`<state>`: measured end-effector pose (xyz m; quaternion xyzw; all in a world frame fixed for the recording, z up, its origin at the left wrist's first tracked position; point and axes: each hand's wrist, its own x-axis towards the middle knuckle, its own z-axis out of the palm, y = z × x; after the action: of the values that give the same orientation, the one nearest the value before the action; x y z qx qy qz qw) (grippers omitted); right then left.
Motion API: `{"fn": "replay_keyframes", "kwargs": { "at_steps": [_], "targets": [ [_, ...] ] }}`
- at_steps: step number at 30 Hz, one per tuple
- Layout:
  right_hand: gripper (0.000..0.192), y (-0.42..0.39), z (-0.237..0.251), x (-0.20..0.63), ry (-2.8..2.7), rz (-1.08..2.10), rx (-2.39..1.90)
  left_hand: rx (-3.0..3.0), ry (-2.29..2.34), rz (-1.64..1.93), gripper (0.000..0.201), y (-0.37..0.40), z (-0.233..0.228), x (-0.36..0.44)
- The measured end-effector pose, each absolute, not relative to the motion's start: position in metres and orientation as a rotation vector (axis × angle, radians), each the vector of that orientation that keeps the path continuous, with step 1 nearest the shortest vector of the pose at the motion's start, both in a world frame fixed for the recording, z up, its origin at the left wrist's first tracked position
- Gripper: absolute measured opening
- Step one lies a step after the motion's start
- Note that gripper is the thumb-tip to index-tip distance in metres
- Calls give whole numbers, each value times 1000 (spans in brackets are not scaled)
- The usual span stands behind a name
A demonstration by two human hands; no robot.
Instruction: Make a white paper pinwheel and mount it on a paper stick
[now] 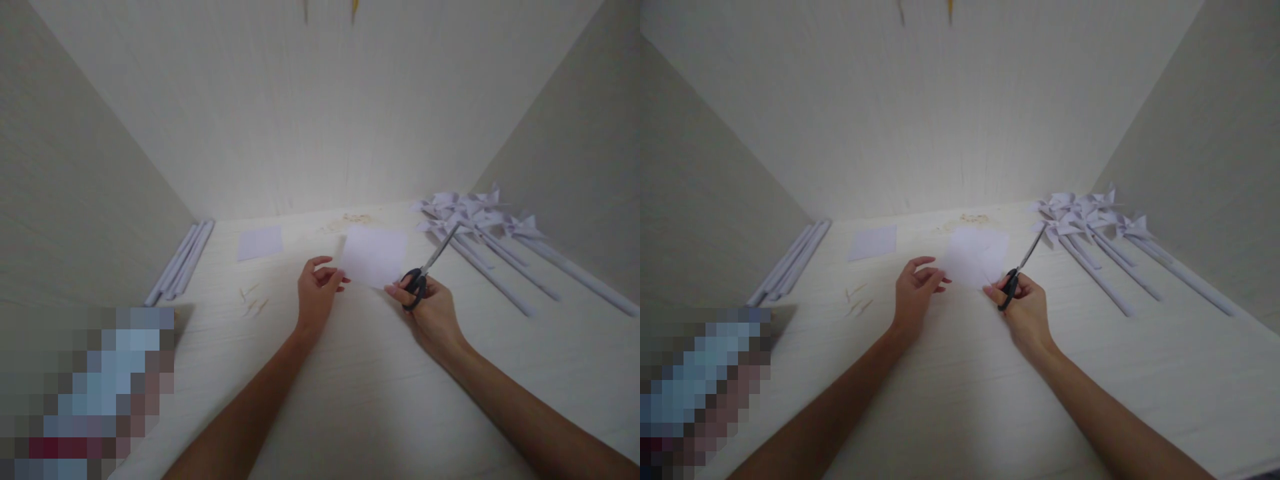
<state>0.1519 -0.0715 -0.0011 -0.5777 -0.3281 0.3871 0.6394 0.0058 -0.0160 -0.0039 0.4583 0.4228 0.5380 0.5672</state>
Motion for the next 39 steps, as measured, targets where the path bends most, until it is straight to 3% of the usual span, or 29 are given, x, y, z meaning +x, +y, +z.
{"fn": "replay_keyframes", "kwargs": {
  "at_steps": [5,11,16,22,28,39],
  "targets": [
    [26,-74,0,142,-709,898,-1231,734,882,1221,41,-27,-1,18],
    [27,-77,-3,138,-774,978,-1219,837,808,1087,26,-40,-7,31],
    [32,-77,-8,140,-831,1042,-1281,792,801,1142,22,-39,-5,32],
    [29,-77,-5,143,-860,888,-1360,715,812,1251,23,-35,-4,31],
    [26,-78,-2,143,-921,996,-1300,843,953,1208,14,-36,-6,31],
    [25,-77,-4,144,-1014,1001,-1266,993,976,1188,22,-40,1,29]
  ]
}}
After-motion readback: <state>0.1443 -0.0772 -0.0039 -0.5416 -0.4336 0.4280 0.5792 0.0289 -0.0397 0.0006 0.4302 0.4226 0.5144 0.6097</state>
